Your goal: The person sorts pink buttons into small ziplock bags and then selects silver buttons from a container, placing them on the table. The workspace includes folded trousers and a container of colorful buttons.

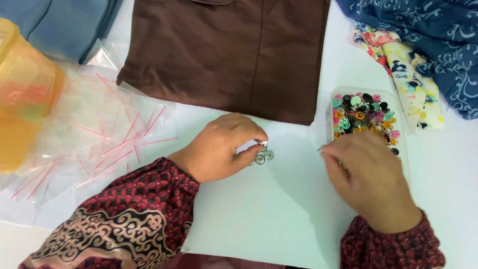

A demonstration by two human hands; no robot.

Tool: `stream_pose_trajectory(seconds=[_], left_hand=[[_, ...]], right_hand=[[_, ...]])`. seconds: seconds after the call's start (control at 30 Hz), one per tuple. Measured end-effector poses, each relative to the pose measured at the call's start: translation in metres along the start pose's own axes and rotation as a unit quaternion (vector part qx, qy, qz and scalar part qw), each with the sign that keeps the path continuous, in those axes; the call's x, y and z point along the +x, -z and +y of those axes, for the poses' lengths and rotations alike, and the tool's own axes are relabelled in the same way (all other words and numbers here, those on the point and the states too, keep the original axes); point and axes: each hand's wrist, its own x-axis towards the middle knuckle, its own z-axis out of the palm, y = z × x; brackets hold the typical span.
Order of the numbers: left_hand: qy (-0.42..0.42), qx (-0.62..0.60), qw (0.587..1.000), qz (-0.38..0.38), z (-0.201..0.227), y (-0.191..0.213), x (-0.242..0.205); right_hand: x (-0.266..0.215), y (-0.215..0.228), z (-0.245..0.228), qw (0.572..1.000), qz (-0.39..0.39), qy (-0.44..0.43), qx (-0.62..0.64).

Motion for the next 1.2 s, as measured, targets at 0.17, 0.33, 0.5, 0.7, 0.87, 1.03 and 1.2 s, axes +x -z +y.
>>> stream_pose_trajectory(seconds=[0.17, 0.33, 0.5, 0.7, 0.87, 1.03, 1.2], left_hand=[[0.025, 0.042, 0.994, -0.097, -0.02, 0.011, -0.016], [0.001, 0.078, 0.99, -0.117, -0.03, 0.006, -0.024], [0.039, 0.158, 0.967, -0.198, -0.028, 0.004, -0.026], [0.0, 0.149, 0.974, -0.171, -0.018, 0.008, -0.023], [-0.001, 0.105, 0.987, -0.12, -0.007, 0.008, -0.014], [-0.035, 0.05, 0.997, -0.043, 0.01, -0.005, 0.012], [-0.109, 0.059, 0.99, -0.065, 0.033, -0.046, 0.046]], right_hand=[[0.011, -0.038, -0.042, 0.989, -0.07, 0.108, 0.074], [0.011, -0.06, -0.042, 0.985, -0.107, 0.132, 0.024], [0.009, -0.061, -0.04, 0.987, -0.108, 0.119, 0.014], [0.016, -0.054, -0.045, 0.986, -0.12, 0.116, 0.028], [0.012, -0.021, -0.035, 0.994, -0.034, 0.098, 0.045], [-0.003, 0.027, 0.004, 0.996, 0.016, -0.013, -0.085], [-0.023, 0.034, 0.047, 0.98, -0.1, -0.158, -0.062]])
